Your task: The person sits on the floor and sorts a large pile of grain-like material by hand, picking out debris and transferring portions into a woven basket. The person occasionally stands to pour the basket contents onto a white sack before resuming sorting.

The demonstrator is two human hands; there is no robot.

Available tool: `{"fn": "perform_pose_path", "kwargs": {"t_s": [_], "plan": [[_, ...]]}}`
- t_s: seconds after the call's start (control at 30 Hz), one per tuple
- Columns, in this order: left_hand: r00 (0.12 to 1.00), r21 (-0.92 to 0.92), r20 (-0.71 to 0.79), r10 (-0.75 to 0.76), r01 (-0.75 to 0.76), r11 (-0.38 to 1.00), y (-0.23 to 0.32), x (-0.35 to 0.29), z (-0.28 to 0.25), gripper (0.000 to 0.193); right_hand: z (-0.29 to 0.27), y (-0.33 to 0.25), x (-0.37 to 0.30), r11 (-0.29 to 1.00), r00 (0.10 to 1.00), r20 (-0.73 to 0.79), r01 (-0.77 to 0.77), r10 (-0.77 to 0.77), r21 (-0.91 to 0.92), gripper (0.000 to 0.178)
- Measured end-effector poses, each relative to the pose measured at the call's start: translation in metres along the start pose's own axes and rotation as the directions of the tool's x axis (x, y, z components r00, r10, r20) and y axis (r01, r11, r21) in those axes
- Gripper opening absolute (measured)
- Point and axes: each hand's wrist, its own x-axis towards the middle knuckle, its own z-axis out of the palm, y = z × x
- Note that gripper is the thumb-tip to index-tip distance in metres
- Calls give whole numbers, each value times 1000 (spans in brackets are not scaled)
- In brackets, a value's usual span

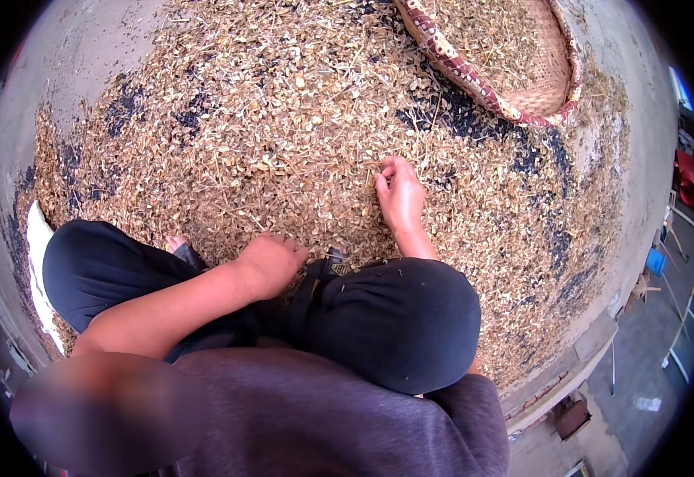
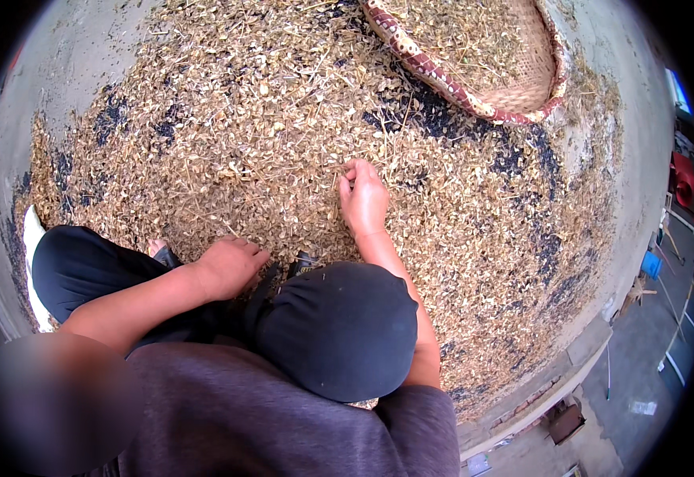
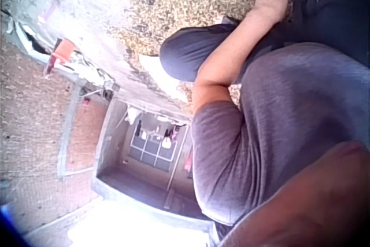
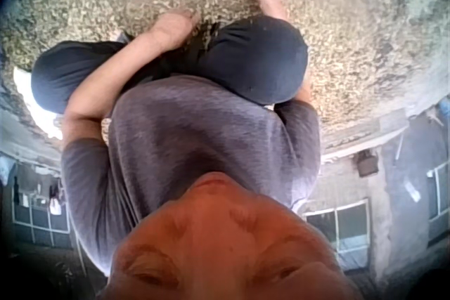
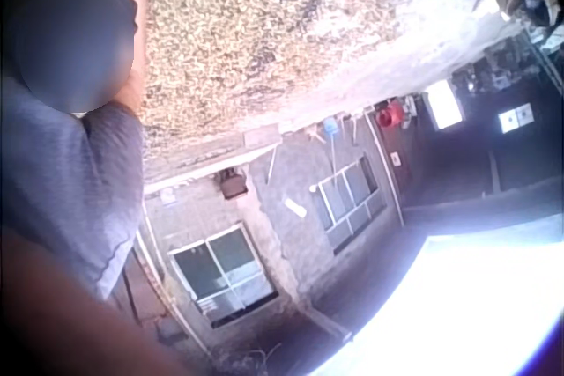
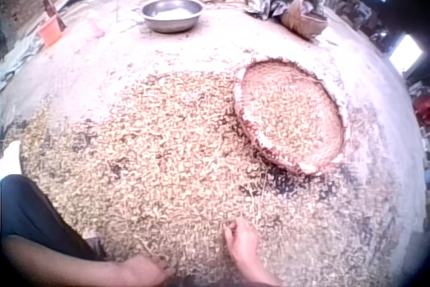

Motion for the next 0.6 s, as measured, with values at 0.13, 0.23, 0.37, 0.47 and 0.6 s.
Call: {"fn": "perform_pose_path", "kwargs": {"t_s": [0.13,0.23,0.37,0.47,0.6], "plan": [[1000,-15,9,-21,21,1000,-3,-1,5,34,-6,14,1,993,996,3,-86,87,-86,44],[1000,5,-2,-20,20,1000,-4,-1,7,33,-14,26,-2,976,989,-11,-149,149,-157,49],[1000,18,-3,-17,17,1000,-4,1,8,33,-22,31,-6,984,986,-40,-163,161,-67,43],[1000,27,15,-9,9,1000,-4,1,8,34,-23,23,-10,1000,999,-52,-7,8,14,36],[1000,47,26,1,-2,999,-4,2,8,35,-9,3,-10,947,955,-4,295,-297,125,21]]}}
